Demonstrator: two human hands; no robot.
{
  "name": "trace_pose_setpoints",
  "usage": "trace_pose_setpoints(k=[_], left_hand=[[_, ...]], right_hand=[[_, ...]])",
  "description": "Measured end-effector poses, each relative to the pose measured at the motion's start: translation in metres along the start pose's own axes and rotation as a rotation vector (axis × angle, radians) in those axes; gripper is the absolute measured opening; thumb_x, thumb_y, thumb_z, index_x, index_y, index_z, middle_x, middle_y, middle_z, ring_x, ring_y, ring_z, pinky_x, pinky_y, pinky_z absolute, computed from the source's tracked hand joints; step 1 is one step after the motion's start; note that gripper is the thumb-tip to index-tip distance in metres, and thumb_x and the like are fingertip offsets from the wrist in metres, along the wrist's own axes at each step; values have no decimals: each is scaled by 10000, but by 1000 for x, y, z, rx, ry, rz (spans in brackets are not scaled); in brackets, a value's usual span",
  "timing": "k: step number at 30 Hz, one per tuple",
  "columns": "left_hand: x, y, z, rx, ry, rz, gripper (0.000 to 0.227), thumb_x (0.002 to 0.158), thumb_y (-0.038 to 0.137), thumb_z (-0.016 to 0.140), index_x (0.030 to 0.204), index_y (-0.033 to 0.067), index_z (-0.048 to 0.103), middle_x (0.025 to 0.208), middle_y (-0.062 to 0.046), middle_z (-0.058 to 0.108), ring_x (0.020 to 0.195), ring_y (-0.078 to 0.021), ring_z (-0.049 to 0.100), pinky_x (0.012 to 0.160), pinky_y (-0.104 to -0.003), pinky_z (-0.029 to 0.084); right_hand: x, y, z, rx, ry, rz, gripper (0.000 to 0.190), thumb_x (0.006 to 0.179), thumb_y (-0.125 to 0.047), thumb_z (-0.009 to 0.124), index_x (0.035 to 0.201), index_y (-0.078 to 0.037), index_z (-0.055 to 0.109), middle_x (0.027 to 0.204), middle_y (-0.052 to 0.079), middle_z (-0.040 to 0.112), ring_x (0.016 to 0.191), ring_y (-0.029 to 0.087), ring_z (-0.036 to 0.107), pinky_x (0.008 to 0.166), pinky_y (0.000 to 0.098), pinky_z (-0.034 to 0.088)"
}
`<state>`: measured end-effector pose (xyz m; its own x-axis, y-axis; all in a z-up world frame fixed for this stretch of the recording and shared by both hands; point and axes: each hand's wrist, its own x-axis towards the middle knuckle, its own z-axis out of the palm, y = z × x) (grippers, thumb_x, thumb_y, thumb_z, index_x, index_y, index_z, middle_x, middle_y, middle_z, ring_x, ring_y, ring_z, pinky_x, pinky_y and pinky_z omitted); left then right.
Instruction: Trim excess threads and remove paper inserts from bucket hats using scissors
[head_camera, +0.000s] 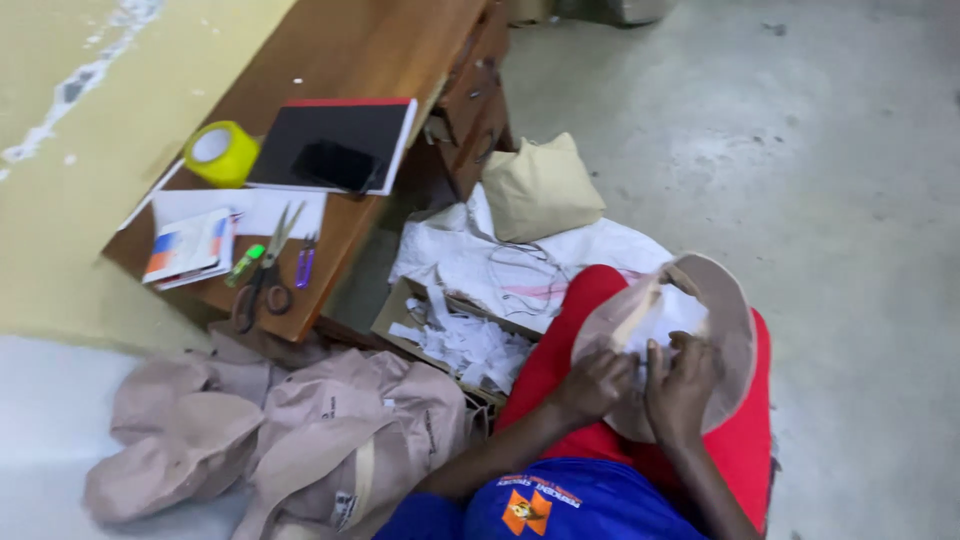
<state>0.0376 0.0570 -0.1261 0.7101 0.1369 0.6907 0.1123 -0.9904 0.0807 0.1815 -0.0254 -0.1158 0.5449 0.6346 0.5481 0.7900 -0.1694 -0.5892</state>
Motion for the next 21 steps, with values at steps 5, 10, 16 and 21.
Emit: trace_pose_setpoints(k=[5,10,16,21], left_hand=[[-19,4,12,-6,-60,61,138,1090,40,580,1008,-10,680,1052,-163,655,827,-299,595,764,-443,514],[-25,-26,-23,-209,-133,89,314,1089,240,643,1328,36,640,1225,-161,665,1095,-332,692,992,-437,570],[-125,-199,-167,295,283,-687,375,1065,48,512,1419,-58,573,1351,-252,637,1261,-395,626,1150,-437,495],[-168,-268,-343,1289,0,-1270,211,899,106,780,1080,10,728,999,-151,698,908,-308,707,700,-381,568]], right_hand=[[-10,8,15,231,-412,394,410,1082,-362,618,856,-53,469,714,146,501,733,307,501,714,488,374],[-12,27,29,374,-351,477,527,1107,-241,670,683,-103,389,624,38,389,686,144,356,643,414,328],[-21,49,41,438,-202,441,415,1214,-206,555,847,-73,415,791,61,466,804,195,423,760,436,364],[-8,17,45,499,-142,670,265,1168,-265,532,1002,-61,497,858,101,544,762,197,519,539,402,492]])
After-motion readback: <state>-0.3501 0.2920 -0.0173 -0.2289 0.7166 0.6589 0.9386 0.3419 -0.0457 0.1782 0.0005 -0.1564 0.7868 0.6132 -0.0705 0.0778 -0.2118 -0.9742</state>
